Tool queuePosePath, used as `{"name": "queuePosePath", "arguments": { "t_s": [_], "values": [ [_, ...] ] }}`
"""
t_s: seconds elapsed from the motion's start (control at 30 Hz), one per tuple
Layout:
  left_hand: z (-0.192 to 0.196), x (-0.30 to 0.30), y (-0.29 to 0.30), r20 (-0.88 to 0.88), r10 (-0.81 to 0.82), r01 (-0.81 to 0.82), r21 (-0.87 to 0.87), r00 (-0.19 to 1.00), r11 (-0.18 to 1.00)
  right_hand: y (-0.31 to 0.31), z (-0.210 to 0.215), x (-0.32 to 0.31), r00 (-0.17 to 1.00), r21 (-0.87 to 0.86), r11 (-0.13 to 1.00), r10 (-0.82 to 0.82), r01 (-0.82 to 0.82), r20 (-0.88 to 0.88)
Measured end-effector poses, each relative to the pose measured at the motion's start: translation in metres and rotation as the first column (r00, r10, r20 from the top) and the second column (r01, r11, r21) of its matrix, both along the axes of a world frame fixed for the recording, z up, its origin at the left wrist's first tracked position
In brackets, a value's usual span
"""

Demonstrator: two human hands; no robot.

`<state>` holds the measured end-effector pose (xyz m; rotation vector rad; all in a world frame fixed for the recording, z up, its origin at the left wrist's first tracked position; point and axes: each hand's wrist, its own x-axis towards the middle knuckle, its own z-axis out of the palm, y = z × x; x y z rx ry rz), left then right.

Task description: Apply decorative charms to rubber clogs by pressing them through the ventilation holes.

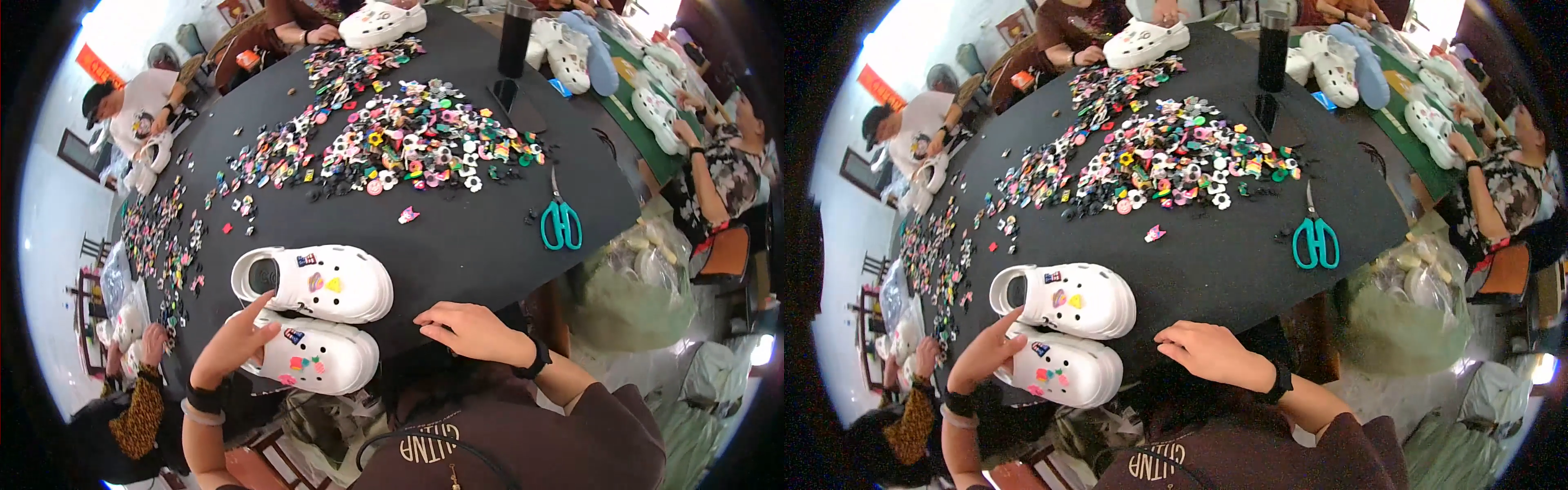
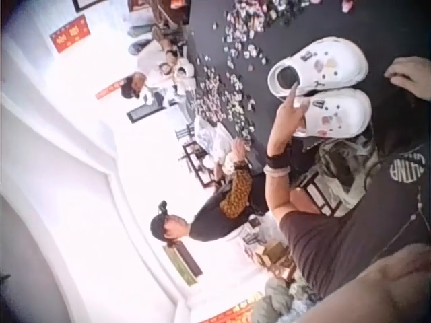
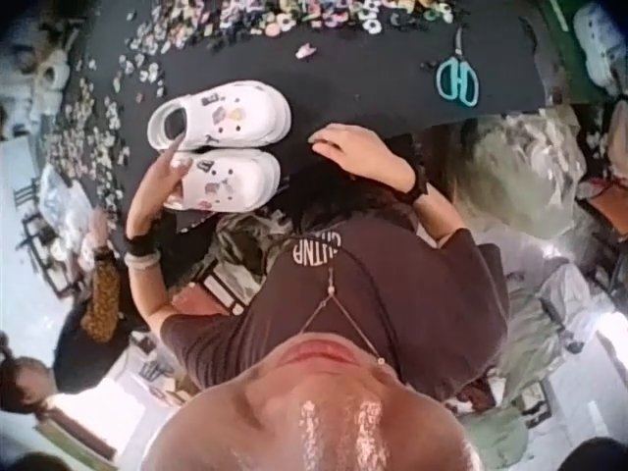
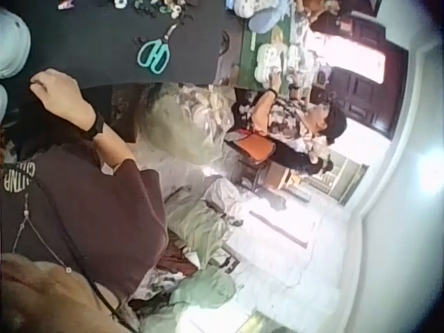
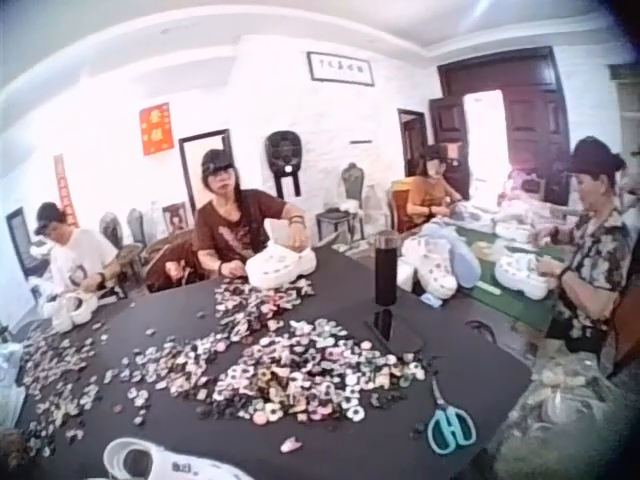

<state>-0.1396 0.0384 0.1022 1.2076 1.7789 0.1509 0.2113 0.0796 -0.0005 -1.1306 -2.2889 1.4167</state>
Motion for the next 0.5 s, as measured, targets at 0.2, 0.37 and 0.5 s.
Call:
{"name": "queuePosePath", "arguments": {
  "t_s": [0.2,0.37,0.5],
  "values": [
    [-0.032,0.017,-0.009,0.321,0.274,-0.341,0.175,0.906,0.924,0.003,-0.018,-0.007,0.998,0.073,0.996,-0.052,0.055,-0.047],
    [-0.023,0.039,-0.013,0.455,0.370,-0.465,0.112,0.810,0.878,0.006,-0.014,-0.006,0.996,0.054,0.997,-0.046,0.051,-0.080],
    [-0.031,0.069,-0.022,0.753,0.544,-0.785,-0.061,0.370,0.617,0.004,-0.008,0.001,0.964,-0.117,0.979,-0.189,0.170,-0.185]
  ]
}}
